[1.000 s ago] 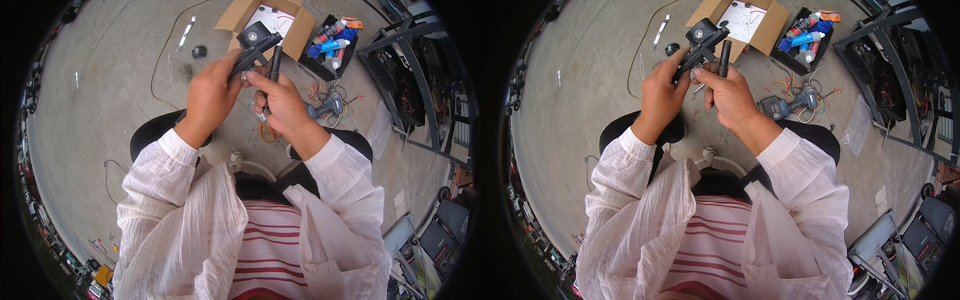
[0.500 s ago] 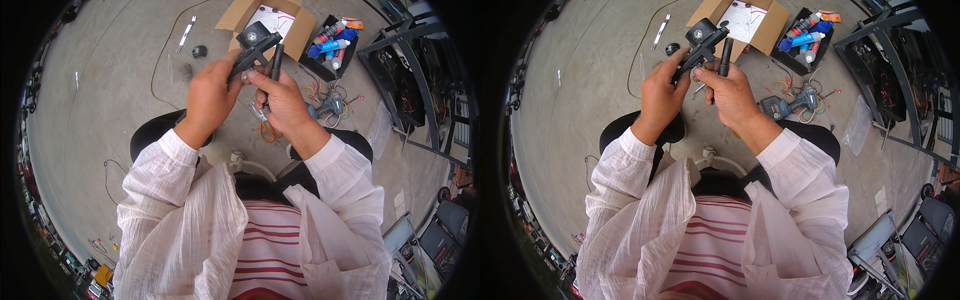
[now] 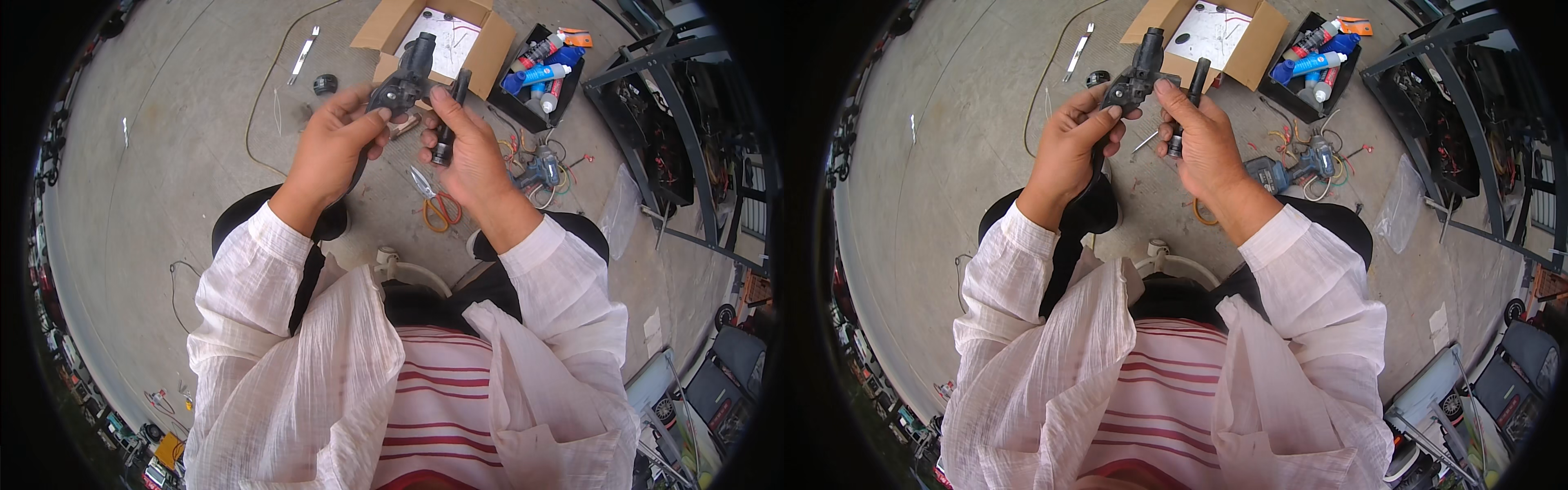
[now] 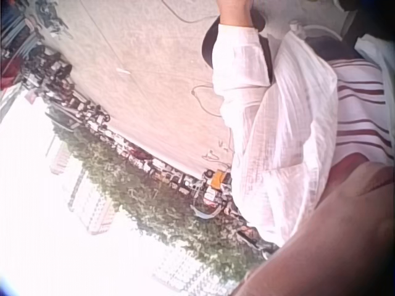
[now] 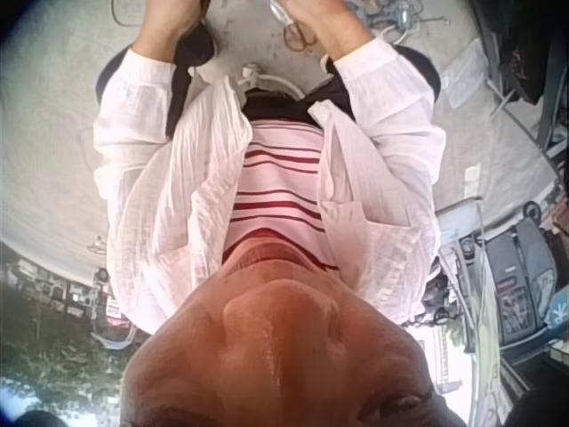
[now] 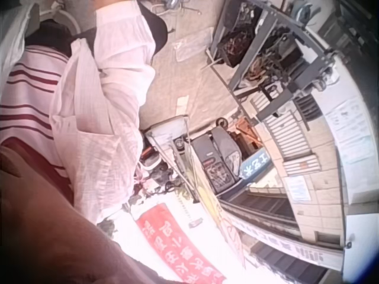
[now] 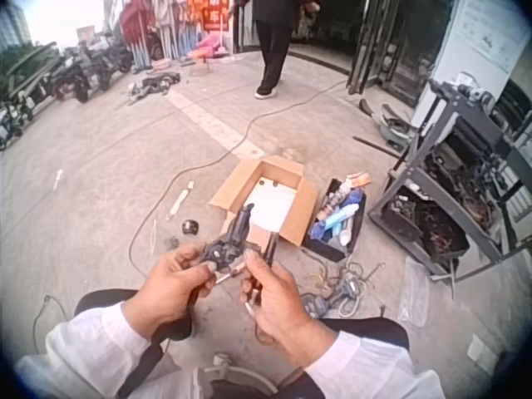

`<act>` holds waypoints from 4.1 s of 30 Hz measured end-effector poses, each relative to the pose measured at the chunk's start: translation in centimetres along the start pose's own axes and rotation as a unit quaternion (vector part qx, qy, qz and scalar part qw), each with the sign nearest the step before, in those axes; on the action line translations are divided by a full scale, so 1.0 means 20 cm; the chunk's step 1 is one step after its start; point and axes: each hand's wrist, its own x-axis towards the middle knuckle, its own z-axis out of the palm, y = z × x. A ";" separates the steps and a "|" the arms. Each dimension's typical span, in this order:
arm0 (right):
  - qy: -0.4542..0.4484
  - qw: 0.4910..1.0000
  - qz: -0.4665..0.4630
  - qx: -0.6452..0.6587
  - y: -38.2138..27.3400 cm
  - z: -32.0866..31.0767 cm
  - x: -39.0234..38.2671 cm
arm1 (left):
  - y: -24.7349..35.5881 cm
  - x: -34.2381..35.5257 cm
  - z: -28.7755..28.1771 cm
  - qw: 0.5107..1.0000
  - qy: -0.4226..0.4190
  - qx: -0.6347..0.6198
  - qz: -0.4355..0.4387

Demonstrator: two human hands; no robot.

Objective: The person sits on the floor and uses pliers, scissors, and a screwdriver to disassemble and manipulate a small mechanical part. They remove a spring and other components, placing them on the floor, and continue to adjust the part with various tools.

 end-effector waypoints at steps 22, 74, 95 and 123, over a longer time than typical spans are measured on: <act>-0.016 0.999 0.028 -0.003 -0.01 0.01 0.01 | -0.03 -0.03 0.07 0.961 -0.078 -0.231 -0.131; 0.032 0.997 -0.046 -0.052 -0.02 0.01 -0.01 | 0.01 -0.01 0.08 0.961 -0.077 -0.192 -0.182; -0.064 0.998 -0.005 -0.022 -0.10 0.00 -0.06 | -0.03 -0.03 0.11 0.990 -0.030 0.136 0.021; 0.019 1.000 -0.011 0.023 -0.20 -0.07 -0.04 | -0.09 0.03 -0.02 0.890 -0.001 0.456 -0.012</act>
